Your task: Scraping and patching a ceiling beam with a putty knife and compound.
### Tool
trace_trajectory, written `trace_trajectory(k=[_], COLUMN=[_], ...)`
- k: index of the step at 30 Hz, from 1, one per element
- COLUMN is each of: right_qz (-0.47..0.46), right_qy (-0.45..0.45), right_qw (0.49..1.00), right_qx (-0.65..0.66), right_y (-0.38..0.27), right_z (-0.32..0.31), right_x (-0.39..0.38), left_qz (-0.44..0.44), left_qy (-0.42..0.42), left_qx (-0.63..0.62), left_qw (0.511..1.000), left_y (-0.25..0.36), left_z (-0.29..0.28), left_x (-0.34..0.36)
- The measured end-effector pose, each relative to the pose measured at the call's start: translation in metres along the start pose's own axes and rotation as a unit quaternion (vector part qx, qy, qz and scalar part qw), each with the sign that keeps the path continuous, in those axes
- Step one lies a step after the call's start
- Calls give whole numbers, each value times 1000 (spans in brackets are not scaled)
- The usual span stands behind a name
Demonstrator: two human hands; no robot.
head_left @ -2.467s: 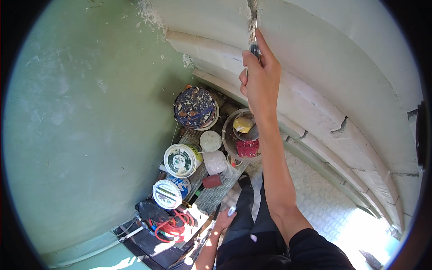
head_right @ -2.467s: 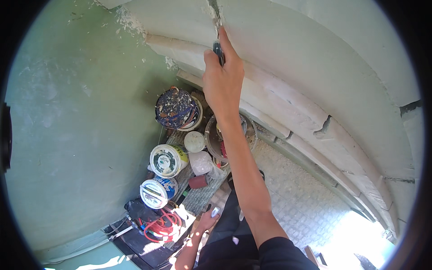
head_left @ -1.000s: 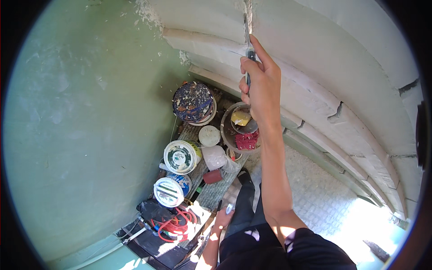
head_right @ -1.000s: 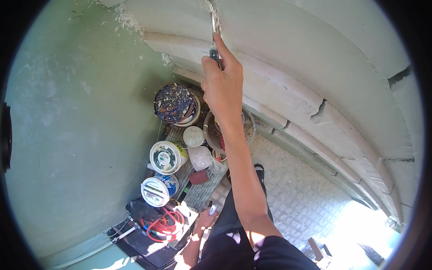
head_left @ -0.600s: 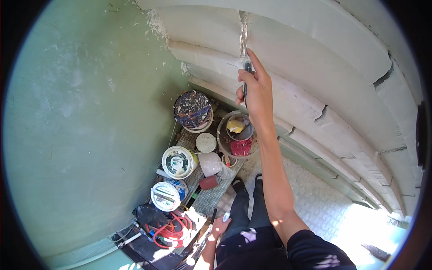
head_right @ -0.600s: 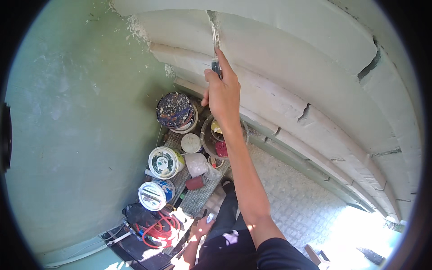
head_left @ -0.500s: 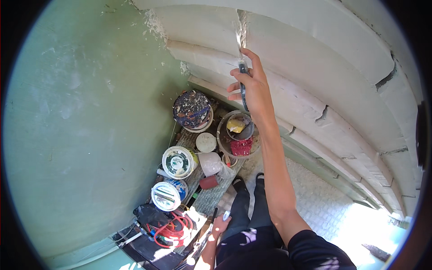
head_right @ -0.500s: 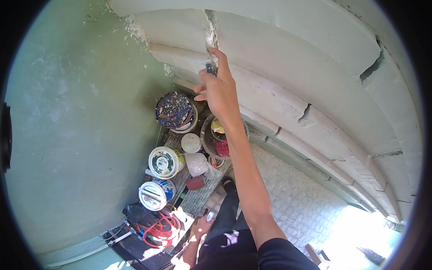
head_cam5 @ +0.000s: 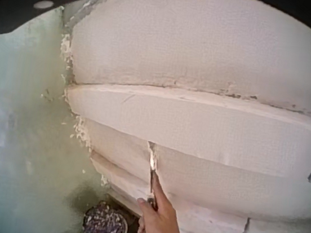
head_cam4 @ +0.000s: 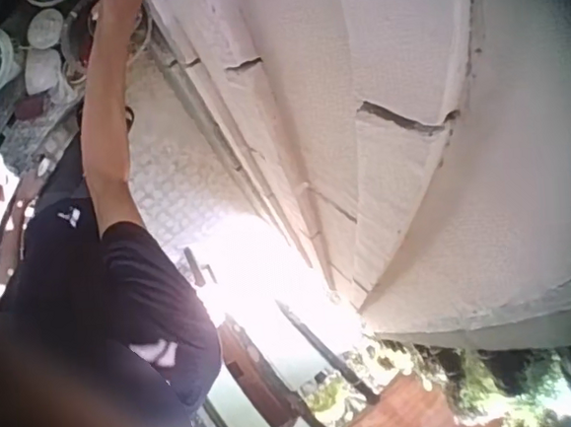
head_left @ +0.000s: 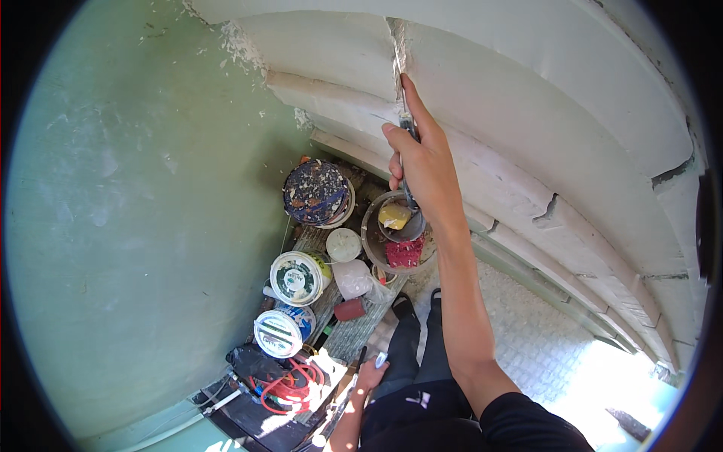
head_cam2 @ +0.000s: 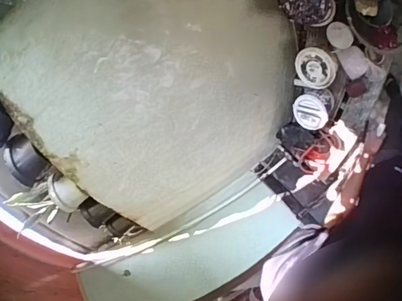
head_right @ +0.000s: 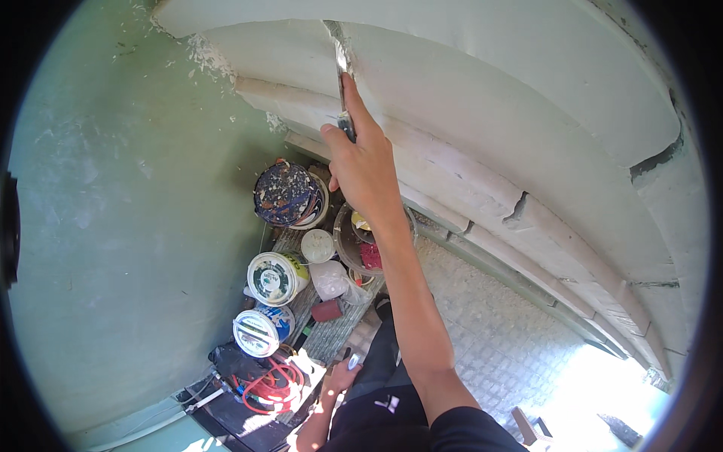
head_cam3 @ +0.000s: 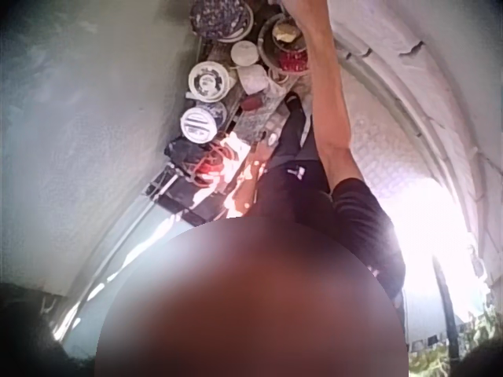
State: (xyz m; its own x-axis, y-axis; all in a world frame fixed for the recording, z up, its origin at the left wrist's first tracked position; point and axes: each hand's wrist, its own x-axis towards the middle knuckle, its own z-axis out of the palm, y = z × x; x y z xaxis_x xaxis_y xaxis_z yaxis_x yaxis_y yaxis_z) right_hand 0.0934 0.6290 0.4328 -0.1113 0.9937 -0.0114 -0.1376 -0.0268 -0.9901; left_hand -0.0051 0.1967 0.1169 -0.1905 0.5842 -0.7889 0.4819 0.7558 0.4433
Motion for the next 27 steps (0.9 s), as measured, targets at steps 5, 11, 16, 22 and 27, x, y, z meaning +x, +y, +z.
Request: trace_trajectory(k=[5,11,16,22,27], right_qz=[-11,-23,-40,-55,-22], right_qy=[-6,4,21,70,62], right_qw=[1000,1000,999,995,993], right_qx=[-11,-11,-5,-39,102], right_y=[7,12,15,18,-9], right_z=[0,6,22,36,15], right_x=[1,1,3,6,21], left_qz=[-1,8,-6,-10,16], left_qy=[0,2,-8,-9,-7], left_qx=[19,22,22,18,16], left_qw=[1000,1000,1000,1000,1000], left_y=[3,0,3,11,-1], left_z=[1,2,-5,-16,-7], left_x=[6,10,12,2,9])
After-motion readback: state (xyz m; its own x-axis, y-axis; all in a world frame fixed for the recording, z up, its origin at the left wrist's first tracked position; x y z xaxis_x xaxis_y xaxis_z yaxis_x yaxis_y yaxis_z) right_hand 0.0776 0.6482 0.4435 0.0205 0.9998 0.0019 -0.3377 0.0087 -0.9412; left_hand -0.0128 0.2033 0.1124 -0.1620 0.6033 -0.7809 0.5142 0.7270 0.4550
